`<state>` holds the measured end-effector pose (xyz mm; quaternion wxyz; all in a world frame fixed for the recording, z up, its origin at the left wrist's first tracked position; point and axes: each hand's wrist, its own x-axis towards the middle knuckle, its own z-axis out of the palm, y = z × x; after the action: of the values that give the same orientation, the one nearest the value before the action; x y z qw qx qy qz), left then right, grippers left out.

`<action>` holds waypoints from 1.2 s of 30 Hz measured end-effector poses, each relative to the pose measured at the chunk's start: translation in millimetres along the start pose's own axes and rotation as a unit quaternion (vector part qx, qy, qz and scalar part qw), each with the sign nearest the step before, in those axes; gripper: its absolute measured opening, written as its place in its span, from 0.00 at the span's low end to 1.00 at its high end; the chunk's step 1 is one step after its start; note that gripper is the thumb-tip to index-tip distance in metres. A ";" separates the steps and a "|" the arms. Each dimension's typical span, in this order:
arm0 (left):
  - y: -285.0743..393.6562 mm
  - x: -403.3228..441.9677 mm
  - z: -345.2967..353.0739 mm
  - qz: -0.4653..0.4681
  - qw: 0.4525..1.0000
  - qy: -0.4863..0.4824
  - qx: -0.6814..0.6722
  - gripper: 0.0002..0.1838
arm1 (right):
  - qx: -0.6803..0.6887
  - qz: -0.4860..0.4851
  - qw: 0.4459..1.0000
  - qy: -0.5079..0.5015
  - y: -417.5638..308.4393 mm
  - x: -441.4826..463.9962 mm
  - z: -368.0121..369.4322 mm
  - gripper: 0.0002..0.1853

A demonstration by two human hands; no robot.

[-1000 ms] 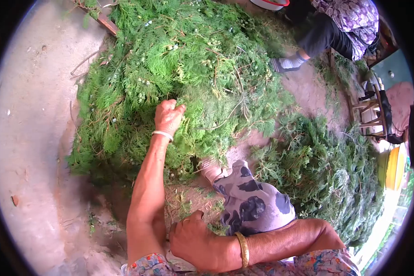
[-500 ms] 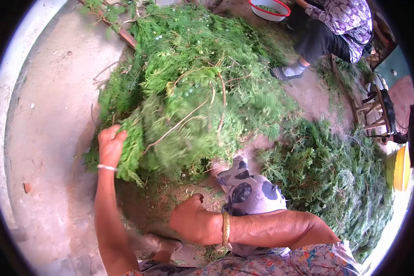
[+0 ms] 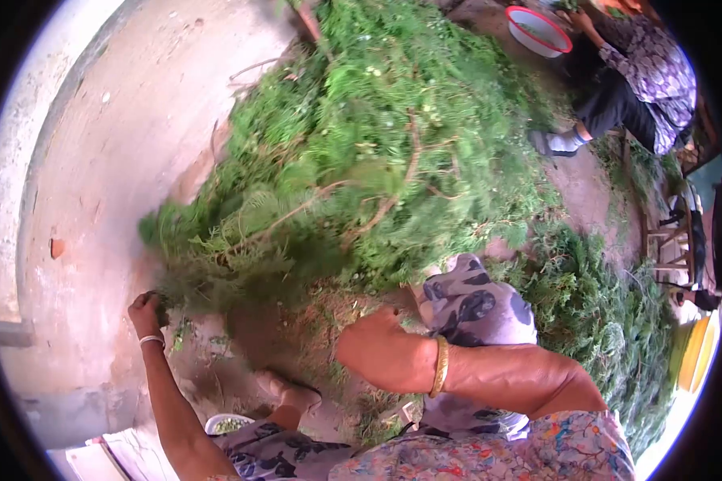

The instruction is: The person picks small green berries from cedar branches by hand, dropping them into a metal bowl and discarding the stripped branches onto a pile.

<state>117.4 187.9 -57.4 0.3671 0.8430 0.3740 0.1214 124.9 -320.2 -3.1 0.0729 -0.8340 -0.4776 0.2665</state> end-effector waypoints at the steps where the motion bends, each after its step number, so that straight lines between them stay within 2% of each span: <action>1: -0.3 -22.1 0.2 -0.011 0.999 -0.047 -0.015 0.21 | -0.003 -0.008 1.000 0.004 -2.6 3.0 -4.4 0.08; 2: 5.4 -46.1 5.5 -0.019 0.995 -0.095 -0.032 0.25 | -0.004 -0.014 1.000 0.002 -6.1 4.0 -4.8 0.08; 4: 9.5 -65.2 24.3 -0.048 0.979 -0.186 0.071 0.30 | -0.042 -0.055 0.996 0.064 -10.7 10.8 -5.4 0.09; 5: -10.0 -61.2 41.3 0.155 0.949 -0.153 0.229 0.30 | -0.042 -0.053 0.996 0.059 -14.2 11.8 -3.4 0.09; 6: -3.4 -69.1 60.4 0.349 0.854 -0.109 0.369 0.30 | -0.048 -0.048 0.996 0.057 -18.6 13.7 -1.0 0.09; 7: 5.8 -75.8 76.5 0.332 0.872 -0.144 0.331 0.30 | -0.055 -0.044 0.996 0.056 -21.8 14.7 1.2 0.09; 8: 53.4 -101.1 107.7 0.314 0.886 -0.179 0.291 0.29 | -0.053 -0.043 0.996 0.054 -23.0 15.0 3.9 0.09; 10: 81.8 -124.5 162.3 0.423 0.869 -0.208 0.152 0.26 | -0.029 -0.060 0.996 0.061 -21.2 11.9 9.1 0.08; 12: 114.8 -153.4 215.7 0.352 0.881 -0.299 0.106 0.22 | -0.033 -0.055 0.996 0.054 -18.9 9.6 1.9 0.07; 14: 131.4 -172.4 266.8 0.439 0.826 -0.320 0.148 0.24 | -0.039 -0.045 0.997 0.047 -13.6 8.6 -4.3 0.07; 17: 119.4 -182.6 360.7 0.444 0.829 -0.316 0.128 0.26 | -0.021 -0.002 1.000 0.012 -10.3 8.7 -7.8 0.12; 18: 112.9 -182.0 391.0 0.427 0.851 -0.294 0.082 0.27 | -0.021 0.005 1.000 0.012 -6.7 7.1 -5.7 0.12; 20: 122.3 -193.2 420.3 0.412 0.867 -0.278 0.031 0.29 | -0.042 0.009 0.996 0.074 -1.6 3.1 -1.0 0.07; 22: 139.2 -206.8 434.2 0.223 0.904 -0.365 0.028 0.31 | -0.061 0.038 0.995 0.067 1.7 -2.1 -2.7 0.07; 23: 142.0 -216.9 440.1 0.294 0.914 -0.276 0.036 0.24 | -0.069 0.031 0.994 0.078 4.5 -4.7 -3.4 0.08; 24: 144.5 -218.8 443.5 0.296 0.913 -0.279 0.036 0.24 | -0.074 0.023 0.993 0.089 6.7 -7.3 -3.5 0.08; 25: 144.4 -220.4 443.7 0.186 0.908 -0.373 -0.050 0.20 | -0.073 0.025 0.993 0.090 7.9 -7.9 -4.2 0.08; 26: 151.3 -222.7 433.4 0.070 0.878 -0.454 -0.132 0.16 | -0.056 0.022 0.995 0.081 7.6 -6.4 -5.6 0.08; 27: 162.3 -226.9 415.6 0.027 0.859 -0.467 -0.207 0.09 | -0.040 0.017 0.996 0.074 6.1 -5.5 -7.3 0.08; 28: 166.6 -225.5 401.4 0.028 0.863 -0.462 -0.204 0.09 | -0.040 0.012 0.996 0.078 4.2 -3.8 -4.8 0.08; 30: 167.7 -212.5 369.8 0.137 0.880 -0.417 -0.183 0.08 | 0.001 0.029 0.989 0.146 0.6 3.2 4.4 0.07; 32: 160.5 -191.7 329.3 0.262 0.909 -0.308 -0.105 0.08 | 0.021 -0.013 0.988 0.154 2.8 6.1 3.4 0.07; 34: 158.9 -179.4 274.4 0.282 0.918 -0.276 -0.046 0.08 | 0.041 -0.057 0.985 0.158 5.8 7.7 0.4 0.08; 36: 139.2 -163.6 217.8 0.430 0.878 -0.208 0.033 0.08 | 0.054 -0.048 0.988 0.137 7.4 8.0 -3.0 0.06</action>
<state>184.1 -107.6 -99.7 0.3197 0.9384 -0.1062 0.0768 135.2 -317.0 -6.3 0.1954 -0.8338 -0.4872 0.1709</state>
